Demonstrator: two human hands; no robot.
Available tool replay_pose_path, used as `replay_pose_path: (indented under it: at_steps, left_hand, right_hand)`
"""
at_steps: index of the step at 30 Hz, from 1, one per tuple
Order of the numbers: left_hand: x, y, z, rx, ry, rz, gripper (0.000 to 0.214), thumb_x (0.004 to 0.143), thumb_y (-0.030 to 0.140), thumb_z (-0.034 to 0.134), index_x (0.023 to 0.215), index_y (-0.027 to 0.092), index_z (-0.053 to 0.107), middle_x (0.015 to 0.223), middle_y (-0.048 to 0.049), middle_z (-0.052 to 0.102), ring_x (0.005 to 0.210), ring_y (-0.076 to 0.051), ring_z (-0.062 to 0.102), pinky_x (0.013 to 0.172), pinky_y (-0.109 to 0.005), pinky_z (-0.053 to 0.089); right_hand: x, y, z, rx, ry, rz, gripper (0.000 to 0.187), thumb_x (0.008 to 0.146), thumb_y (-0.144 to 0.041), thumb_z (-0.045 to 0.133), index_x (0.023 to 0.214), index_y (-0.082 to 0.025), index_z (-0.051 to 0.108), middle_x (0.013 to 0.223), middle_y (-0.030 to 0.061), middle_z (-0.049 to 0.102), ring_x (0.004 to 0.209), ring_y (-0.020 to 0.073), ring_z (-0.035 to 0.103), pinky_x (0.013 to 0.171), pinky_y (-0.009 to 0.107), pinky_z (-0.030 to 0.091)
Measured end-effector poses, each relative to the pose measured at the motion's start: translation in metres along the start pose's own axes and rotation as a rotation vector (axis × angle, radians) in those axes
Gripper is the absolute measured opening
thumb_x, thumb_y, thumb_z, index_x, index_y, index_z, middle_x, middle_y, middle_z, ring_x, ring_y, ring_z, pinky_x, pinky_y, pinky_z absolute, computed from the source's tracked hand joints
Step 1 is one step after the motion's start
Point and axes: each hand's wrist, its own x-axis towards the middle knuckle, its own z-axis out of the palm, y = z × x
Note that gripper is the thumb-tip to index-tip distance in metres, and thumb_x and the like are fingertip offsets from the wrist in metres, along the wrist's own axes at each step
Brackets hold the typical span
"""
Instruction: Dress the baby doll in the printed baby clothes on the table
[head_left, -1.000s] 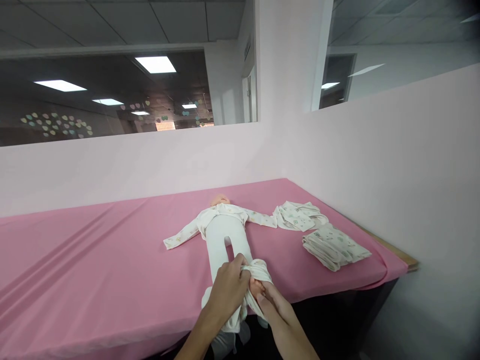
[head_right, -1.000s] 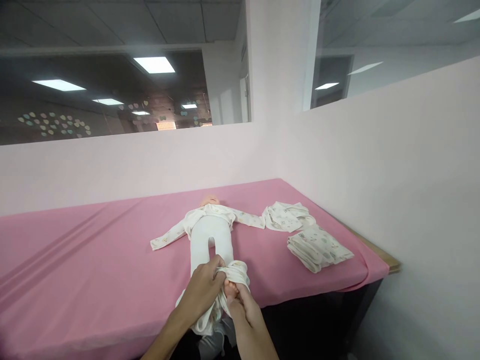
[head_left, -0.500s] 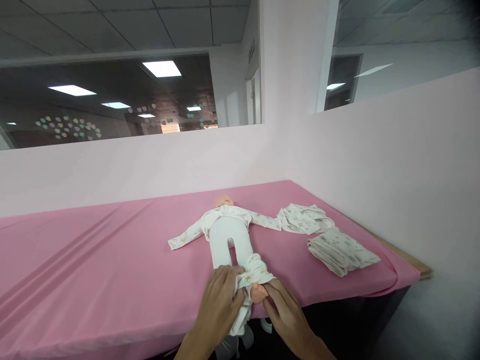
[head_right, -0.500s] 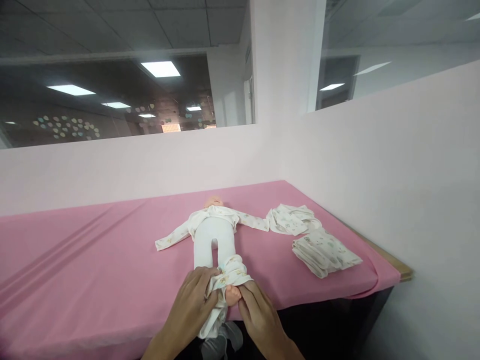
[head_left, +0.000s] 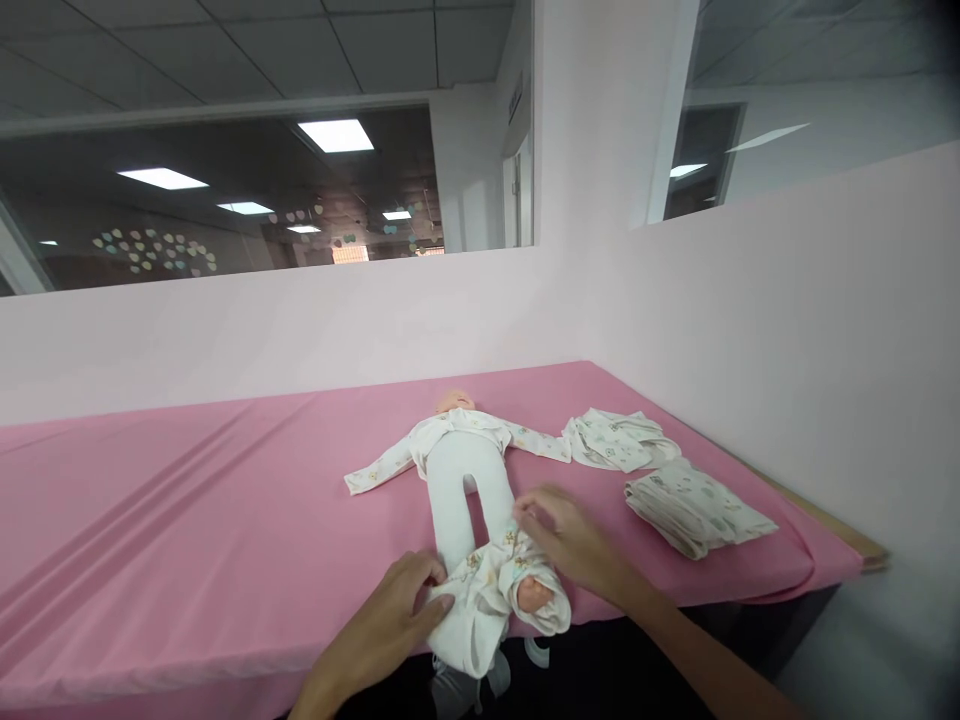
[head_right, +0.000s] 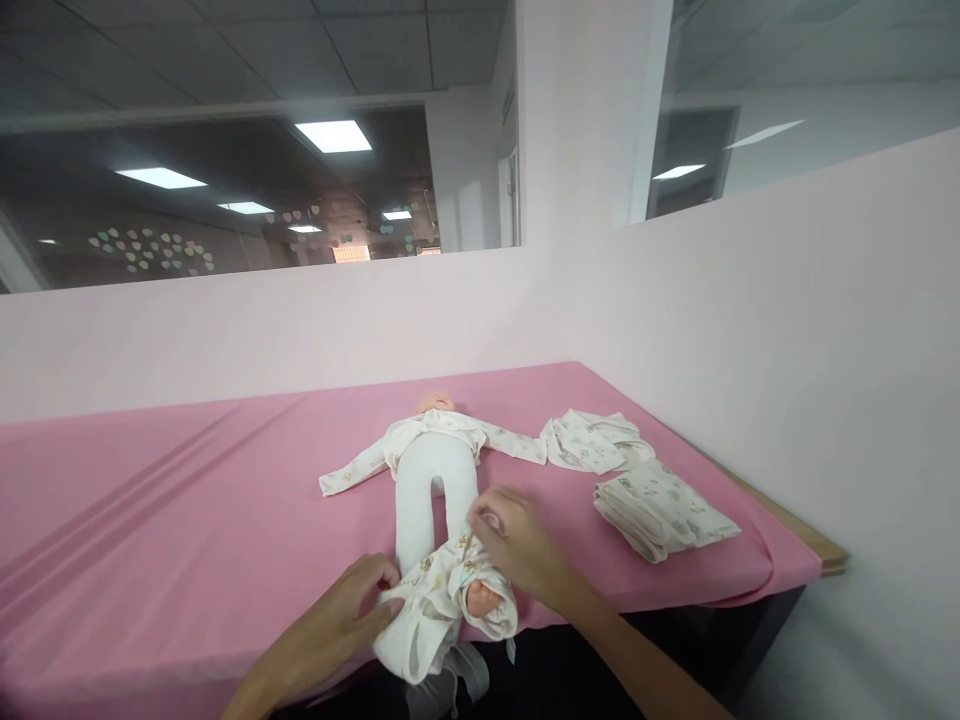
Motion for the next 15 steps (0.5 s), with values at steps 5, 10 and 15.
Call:
replay_pose_path:
  at_steps: [5,10,15]
  left_hand:
    - [0.019,-0.005,0.002,-0.247,0.045,0.015,0.027,0.088,0.044,0.046,0.080,0.018,0.046,0.079,0.0021,0.047,0.075,-0.013,0.043,0.069,-0.024,0.038]
    - [0.039,-0.003,-0.003,-0.527,0.149,-0.138,0.026,0.077,0.037,0.056,0.071,0.020,0.037,0.064,0.0070,0.033,0.059,-0.009,0.030,0.055,-0.021,0.025]
    - [0.044,-0.003,-0.019,-0.556,-0.006,-0.101,0.020,0.079,0.035,0.058,0.084,0.017,0.052,0.067,0.0054,0.040,0.061,-0.010,0.033,0.056,-0.023,0.024]
  right_hand:
    - [0.034,-0.015,0.027,-0.095,-0.307,-0.163,0.020,0.081,-0.023,0.055,0.070,-0.021,0.070,0.076,0.0008,0.068,0.085,0.0198,0.058,0.078,0.030,0.039]
    - [0.063,-0.015,0.033,-0.199,-0.729,-0.024,0.018,0.076,-0.029,0.063,0.090,-0.018,0.067,0.078,-0.0006,0.065,0.070,0.0137,0.057,0.058,0.023,0.038]
    - [0.075,-0.001,0.027,-0.150,-0.928,0.089,0.023,0.076,-0.029,0.063,0.096,-0.019,0.065,0.075,-0.0028,0.059,0.062,0.0095,0.051,0.051,0.020,0.035]
